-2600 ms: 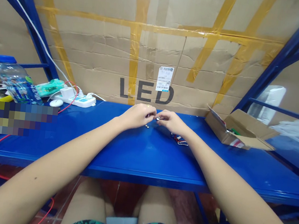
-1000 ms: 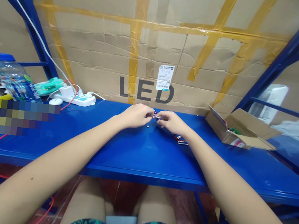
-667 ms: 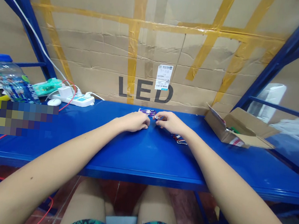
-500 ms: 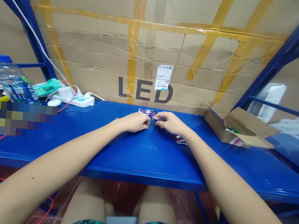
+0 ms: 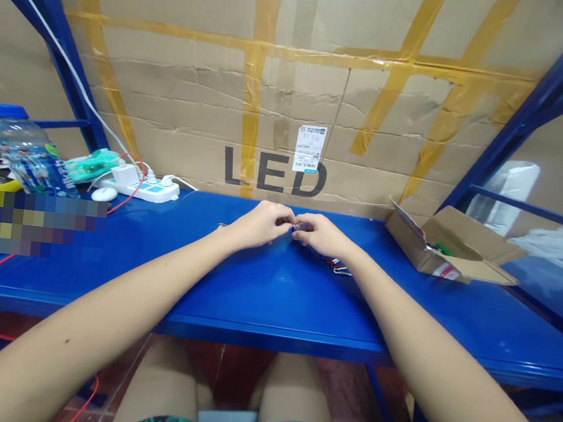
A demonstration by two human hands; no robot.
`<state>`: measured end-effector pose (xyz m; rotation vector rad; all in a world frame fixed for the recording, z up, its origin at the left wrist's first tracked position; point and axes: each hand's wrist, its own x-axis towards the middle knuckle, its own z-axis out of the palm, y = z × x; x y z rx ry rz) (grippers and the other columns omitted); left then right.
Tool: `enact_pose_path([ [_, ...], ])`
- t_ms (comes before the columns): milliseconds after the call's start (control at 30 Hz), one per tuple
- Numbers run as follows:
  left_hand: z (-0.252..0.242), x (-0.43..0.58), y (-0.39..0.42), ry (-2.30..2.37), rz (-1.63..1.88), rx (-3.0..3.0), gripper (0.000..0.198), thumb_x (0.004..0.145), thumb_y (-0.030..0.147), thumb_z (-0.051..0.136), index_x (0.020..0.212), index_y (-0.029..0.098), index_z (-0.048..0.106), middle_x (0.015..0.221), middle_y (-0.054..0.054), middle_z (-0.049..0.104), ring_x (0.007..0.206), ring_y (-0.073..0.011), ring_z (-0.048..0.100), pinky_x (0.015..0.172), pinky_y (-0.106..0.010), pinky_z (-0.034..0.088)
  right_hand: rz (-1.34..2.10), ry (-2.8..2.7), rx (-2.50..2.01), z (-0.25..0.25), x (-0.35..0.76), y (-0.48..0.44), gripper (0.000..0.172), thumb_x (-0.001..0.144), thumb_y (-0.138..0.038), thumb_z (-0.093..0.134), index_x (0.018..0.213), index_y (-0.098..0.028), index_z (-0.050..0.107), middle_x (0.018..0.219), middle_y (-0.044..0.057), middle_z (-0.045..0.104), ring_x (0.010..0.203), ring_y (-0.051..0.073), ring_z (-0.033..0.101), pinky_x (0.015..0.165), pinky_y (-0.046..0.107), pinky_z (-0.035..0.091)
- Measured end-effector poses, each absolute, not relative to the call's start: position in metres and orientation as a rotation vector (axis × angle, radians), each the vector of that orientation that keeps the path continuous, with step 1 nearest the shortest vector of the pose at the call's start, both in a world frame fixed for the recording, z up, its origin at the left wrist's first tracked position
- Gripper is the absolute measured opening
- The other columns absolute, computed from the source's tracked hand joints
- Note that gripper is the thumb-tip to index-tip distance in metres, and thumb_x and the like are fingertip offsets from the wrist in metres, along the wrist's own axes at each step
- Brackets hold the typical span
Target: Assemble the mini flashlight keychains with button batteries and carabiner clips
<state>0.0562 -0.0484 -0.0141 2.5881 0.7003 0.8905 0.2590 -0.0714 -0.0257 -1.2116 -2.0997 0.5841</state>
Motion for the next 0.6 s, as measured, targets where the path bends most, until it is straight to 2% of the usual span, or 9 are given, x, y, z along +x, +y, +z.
enact_pose_path([
  [100, -0.013, 0.056, -0.049, 0.685, 0.919, 2.642, 0.014, 0.087, 0.017, 0.055, 0.088, 0.016, 0.069, 0.081, -0.002, 0.071, 0.050, -0.0075, 0.056, 0.054, -0.023, 0.047, 0.638, -2.076, -1.210, -0.026, 0.259, -0.072, 0.014, 0.078, -0.023, 0.059, 0.088, -0.017, 0.066, 0.075, 0.001, 0.067, 0.063, 0.015, 0.060, 0.064, 0.029, 0.048],
  [200, -0.014, 0.057, -0.048, 0.686, 0.986, 2.574, 0.007, 0.085, 0.019, 0.060, 0.089, 0.017, 0.065, 0.080, -0.002, 0.069, 0.063, -0.0113, 0.062, 0.058, -0.024, 0.050, 0.670, -2.049, -1.203, -0.027, 0.257, -0.073, 0.014, 0.079, -0.025, 0.059, 0.088, -0.017, 0.066, 0.075, 0.001, 0.066, 0.062, 0.015, 0.060, 0.063, 0.029, 0.048],
  [300, -0.019, 0.060, -0.046, 0.732, 1.014, 2.415, 0.013, 0.082, 0.023, 0.066, 0.093, 0.017, 0.061, 0.076, -0.001, 0.067, 0.069, -0.0140, 0.064, 0.054, -0.023, 0.050, 0.655, -2.048, -1.187, -0.028, 0.255, -0.073, 0.015, 0.081, -0.027, 0.058, 0.087, -0.016, 0.066, 0.079, 0.002, 0.068, 0.064, 0.015, 0.061, 0.064, 0.029, 0.048],
  [433, -0.019, 0.061, -0.043, 0.804, 1.017, 2.319, 0.010, 0.084, 0.026, 0.064, 0.088, 0.017, 0.066, 0.076, -0.002, 0.068, 0.066, -0.0140, 0.062, 0.050, -0.023, 0.048, 0.549, -2.036, -1.294, -0.018, 0.247, -0.077, 0.011, 0.081, -0.022, 0.059, 0.087, -0.016, 0.066, 0.087, 0.007, 0.069, 0.074, 0.020, 0.064, 0.073, 0.034, 0.050],
  [533, -0.013, 0.056, -0.038, 0.883, 1.222, 2.317, 0.008, 0.083, 0.024, 0.068, 0.083, 0.016, 0.067, 0.081, -0.003, 0.071, 0.074, -0.0148, 0.065, 0.066, -0.028, 0.054, 0.141, -1.812, -1.345, -0.006, 0.221, -0.109, 0.018, 0.079, -0.016, 0.063, 0.097, -0.015, 0.065, 0.105, 0.016, 0.064, 0.098, 0.028, 0.061, 0.091, 0.044, 0.046],
  [567, -0.011, 0.054, -0.035, 0.914, 1.291, 2.303, 0.007, 0.082, 0.023, 0.068, 0.083, 0.016, 0.067, 0.082, -0.003, 0.072, 0.077, -0.0154, 0.066, 0.073, -0.030, 0.054, 0.037, -1.740, -1.271, -0.004, 0.207, -0.129, 0.016, 0.081, -0.014, 0.059, 0.096, -0.015, 0.064, 0.107, 0.017, 0.063, 0.103, 0.029, 0.058, 0.095, 0.045, 0.044],
  [600, -0.009, 0.052, -0.032, 0.937, 1.343, 2.282, 0.006, 0.083, 0.022, 0.068, 0.084, 0.016, 0.067, 0.084, -0.004, 0.073, 0.080, -0.0160, 0.067, 0.078, -0.031, 0.055, 0.071, -1.754, -1.149, -0.005, 0.190, -0.152, 0.012, 0.083, -0.014, 0.056, 0.093, -0.017, 0.063, 0.102, 0.014, 0.063, 0.099, 0.027, 0.058, 0.093, 0.043, 0.045],
])
